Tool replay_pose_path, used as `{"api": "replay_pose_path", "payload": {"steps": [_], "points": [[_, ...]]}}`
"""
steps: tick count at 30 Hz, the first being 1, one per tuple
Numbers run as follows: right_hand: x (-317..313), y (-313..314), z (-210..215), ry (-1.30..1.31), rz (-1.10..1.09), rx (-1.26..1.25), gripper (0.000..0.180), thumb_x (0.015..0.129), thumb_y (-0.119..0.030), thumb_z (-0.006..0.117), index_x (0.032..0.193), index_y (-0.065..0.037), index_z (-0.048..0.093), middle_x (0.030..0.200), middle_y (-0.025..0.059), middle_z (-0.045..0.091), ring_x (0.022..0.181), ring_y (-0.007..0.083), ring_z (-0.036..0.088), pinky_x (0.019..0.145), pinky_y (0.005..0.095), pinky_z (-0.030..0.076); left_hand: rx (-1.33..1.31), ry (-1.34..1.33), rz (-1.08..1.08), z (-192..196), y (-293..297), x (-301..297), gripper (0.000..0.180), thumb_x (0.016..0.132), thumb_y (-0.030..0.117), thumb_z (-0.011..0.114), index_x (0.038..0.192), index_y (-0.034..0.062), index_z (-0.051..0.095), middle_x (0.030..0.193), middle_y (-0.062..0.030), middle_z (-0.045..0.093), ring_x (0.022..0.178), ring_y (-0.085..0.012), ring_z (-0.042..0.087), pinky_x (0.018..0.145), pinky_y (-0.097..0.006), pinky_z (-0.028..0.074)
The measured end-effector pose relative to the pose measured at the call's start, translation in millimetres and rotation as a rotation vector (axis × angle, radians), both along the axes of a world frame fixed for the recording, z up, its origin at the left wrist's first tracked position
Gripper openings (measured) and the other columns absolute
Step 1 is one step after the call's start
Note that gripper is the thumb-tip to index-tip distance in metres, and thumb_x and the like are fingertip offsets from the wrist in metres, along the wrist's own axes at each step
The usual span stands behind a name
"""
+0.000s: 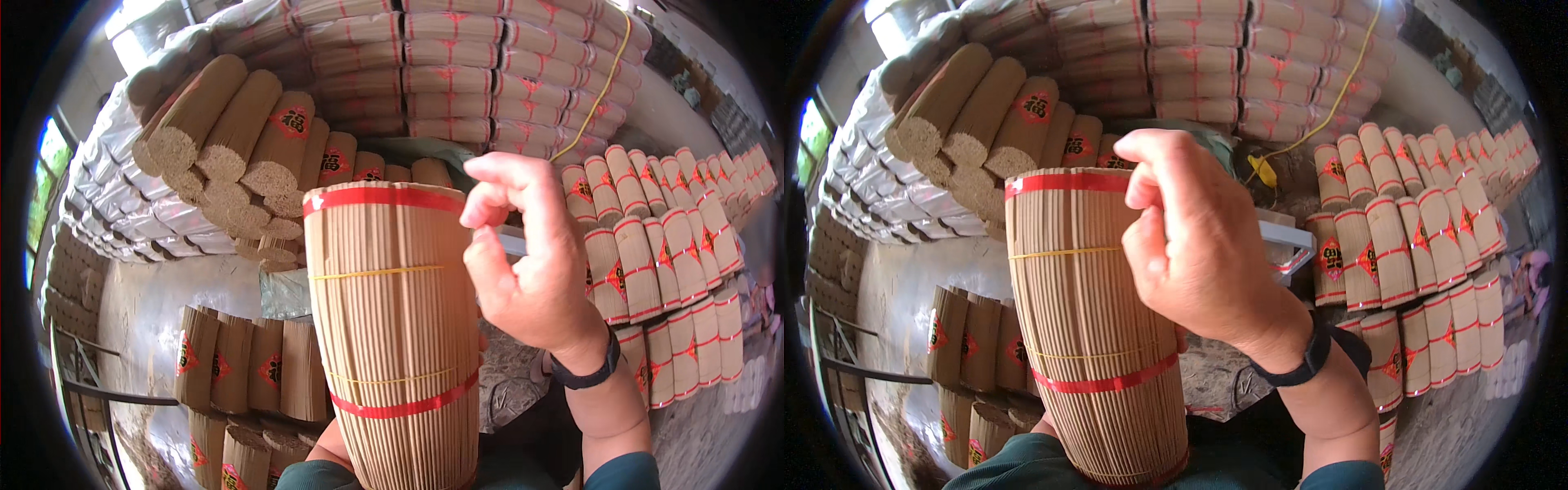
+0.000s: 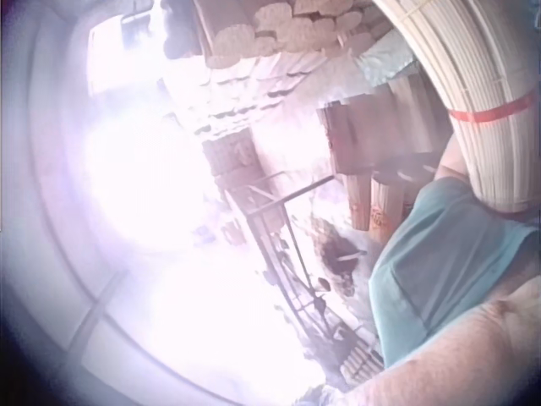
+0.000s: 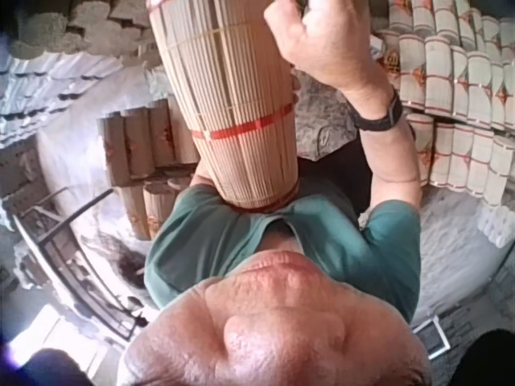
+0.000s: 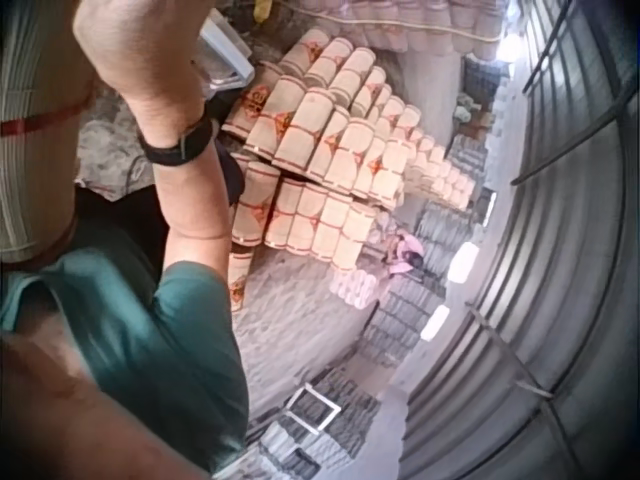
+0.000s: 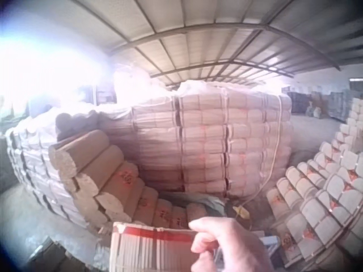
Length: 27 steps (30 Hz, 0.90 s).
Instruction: Bundling and weighing wooden sticks in a warehouse environment.
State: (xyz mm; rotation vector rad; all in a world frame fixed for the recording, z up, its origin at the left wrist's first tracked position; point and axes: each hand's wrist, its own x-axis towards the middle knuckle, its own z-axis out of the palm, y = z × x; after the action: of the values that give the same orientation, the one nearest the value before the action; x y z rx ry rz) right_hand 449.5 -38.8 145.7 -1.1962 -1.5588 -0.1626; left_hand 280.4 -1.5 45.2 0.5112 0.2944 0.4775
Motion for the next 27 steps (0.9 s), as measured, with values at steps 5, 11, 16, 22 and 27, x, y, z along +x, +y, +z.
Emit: {"api": "replay_pose_path", "payload": {"steps": [5, 11, 16, 22, 27], "points": [[-20, 25, 23, -0.155, 0.029, 0.015, 0.045, 0.072, 0.013, 0.050, 0.115, 0.000, 0.049, 0.080, 0.0059, 0.055, 0.071, 0.0140, 0.057, 0.066, 0.0267, 0.047, -0.013, -0.036, 0.124, -9, 4, -19, 0.059, 0.094, 0.045, 0.048, 0.134, 0.0024, 0.041, 0.116, -0.0169, 0.055, 0.097, -0.0274, 0.061, 0.079, -0.035, 0.056], [-25, 38, 34, -0.225, -0.055, -0.069, 0.038, 0.072, 0.011, 0.047, 0.108, -0.001, 0.049, 0.071, 0.0063, 0.053, 0.059, 0.0168, 0.055, 0.055, 0.0297, 0.045, -0.058, -0.087, 0.240, -30, 5, -28, 0.060, 0.094, 0.046, 0.048, 0.133, 0.0021, 0.041, 0.116, -0.0176, 0.055, 0.098, -0.0286, 0.060, 0.080, -0.036, 0.055], [-27, 42, 35, -0.301, -0.116, -0.086, 0.034, 0.071, 0.011, 0.048, 0.103, -0.001, 0.049, 0.068, 0.0084, 0.052, 0.056, 0.0213, 0.053, 0.053, 0.0333, 0.044, -0.092, -0.108, 0.303, -44, 3, -36, 0.061, 0.093, 0.048, 0.048, 0.133, 0.0019, 0.042, 0.116, -0.0181, 0.056, 0.099, -0.0295, 0.060, 0.081, -0.037, 0.055], [-30, 40, 30, -0.427, -0.224, -0.084, 0.033, 0.070, 0.010, 0.049, 0.101, -0.001, 0.051, 0.066, 0.0098, 0.052, 0.058, 0.0258, 0.055, 0.055, 0.0362, 0.044, -0.114, -0.104, 0.353, -54, -1, -49, 0.062, 0.093, 0.049, 0.048, 0.133, 0.0016, 0.042, 0.116, -0.0188, 0.056, 0.100, -0.0307, 0.060, 0.082, -0.039, 0.054], [-22, 28, 24, -0.171, -0.083, -0.082, 0.036, 0.071, 0.010, 0.049, 0.106, 0.000, 0.049, 0.070, 0.0120, 0.053, 0.067, 0.0296, 0.057, 0.063, 0.0396, 0.048, -0.108, -0.082, 0.348, -57, 2, -56, 0.064, 0.092, 0.050, 0.048, 0.133, 0.0014, 0.042, 0.115, -0.0193, 0.057, 0.101, -0.0317, 0.059, 0.082, -0.040, 0.054]]}}
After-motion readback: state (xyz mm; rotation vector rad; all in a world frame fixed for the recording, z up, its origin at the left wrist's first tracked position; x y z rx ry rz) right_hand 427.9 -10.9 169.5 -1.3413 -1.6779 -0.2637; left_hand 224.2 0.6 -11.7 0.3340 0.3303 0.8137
